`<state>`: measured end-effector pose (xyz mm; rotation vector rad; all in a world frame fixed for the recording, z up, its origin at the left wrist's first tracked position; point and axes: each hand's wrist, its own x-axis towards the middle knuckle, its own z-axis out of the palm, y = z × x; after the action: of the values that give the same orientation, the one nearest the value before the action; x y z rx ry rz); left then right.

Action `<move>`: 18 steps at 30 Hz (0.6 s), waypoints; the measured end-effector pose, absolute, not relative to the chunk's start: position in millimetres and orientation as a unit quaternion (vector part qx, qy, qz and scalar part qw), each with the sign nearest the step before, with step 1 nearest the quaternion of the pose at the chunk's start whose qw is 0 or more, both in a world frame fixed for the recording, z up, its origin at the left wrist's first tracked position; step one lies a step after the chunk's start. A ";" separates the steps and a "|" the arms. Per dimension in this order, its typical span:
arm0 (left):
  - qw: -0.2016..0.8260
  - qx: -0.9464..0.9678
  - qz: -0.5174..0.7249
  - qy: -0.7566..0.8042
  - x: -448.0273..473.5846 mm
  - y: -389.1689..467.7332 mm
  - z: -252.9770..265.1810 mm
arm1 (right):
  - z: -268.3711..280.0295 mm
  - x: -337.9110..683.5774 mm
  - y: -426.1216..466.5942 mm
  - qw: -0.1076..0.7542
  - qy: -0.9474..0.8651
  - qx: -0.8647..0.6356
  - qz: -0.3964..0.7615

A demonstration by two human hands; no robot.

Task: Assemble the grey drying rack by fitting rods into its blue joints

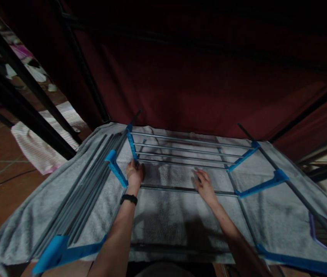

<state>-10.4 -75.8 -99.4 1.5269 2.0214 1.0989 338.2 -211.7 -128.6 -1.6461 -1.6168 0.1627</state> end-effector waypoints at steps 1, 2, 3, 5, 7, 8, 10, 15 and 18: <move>0.190 0.546 0.393 0.715 -9.9 -83.7 -98.8 | -129.4 348.7 -223.6 0.422 -0.618 -0.660 0.071; 0.191 0.548 0.397 0.711 -9.3 -91.4 -98.1 | -130.1 359.1 -235.6 0.440 -0.592 -0.671 0.077; 0.191 0.549 0.402 0.707 -8.3 -99.0 -97.2 | -130.5 368.8 -247.6 0.452 -0.566 -0.684 0.083; 0.191 0.555 0.416 0.694 -4.4 -113.2 -94.3 | -130.2 384.3 -270.9 0.465 -0.516 -0.713 0.096; 0.192 0.576 0.434 0.666 1.8 -125.7 -89.9 | -128.0 393.1 -291.8 0.470 -0.477 -0.735 0.107; 0.191 0.591 0.441 0.648 5.1 -131.5 -87.3 | -126.3 395.0 -300.7 0.473 -0.462 -0.742 0.109; 0.191 0.608 0.452 0.624 9.9 -142.1 -81.9 | -122.6 395.2 -314.9 0.483 -0.441 -0.749 0.106; 0.159 0.597 0.457 0.640 -1.8 -163.6 -75.1 | -122.9 392.4 -331.5 0.521 -0.364 -0.768 0.075; 0.114 0.595 0.437 0.665 -20.8 -174.3 -80.1 | -129.7 397.0 -333.1 0.566 -0.281 -0.773 0.062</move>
<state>-20.8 -174.3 -80.1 1.7449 1.9495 1.2805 397.0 -333.1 -129.7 -1.8169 -0.6605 0.1447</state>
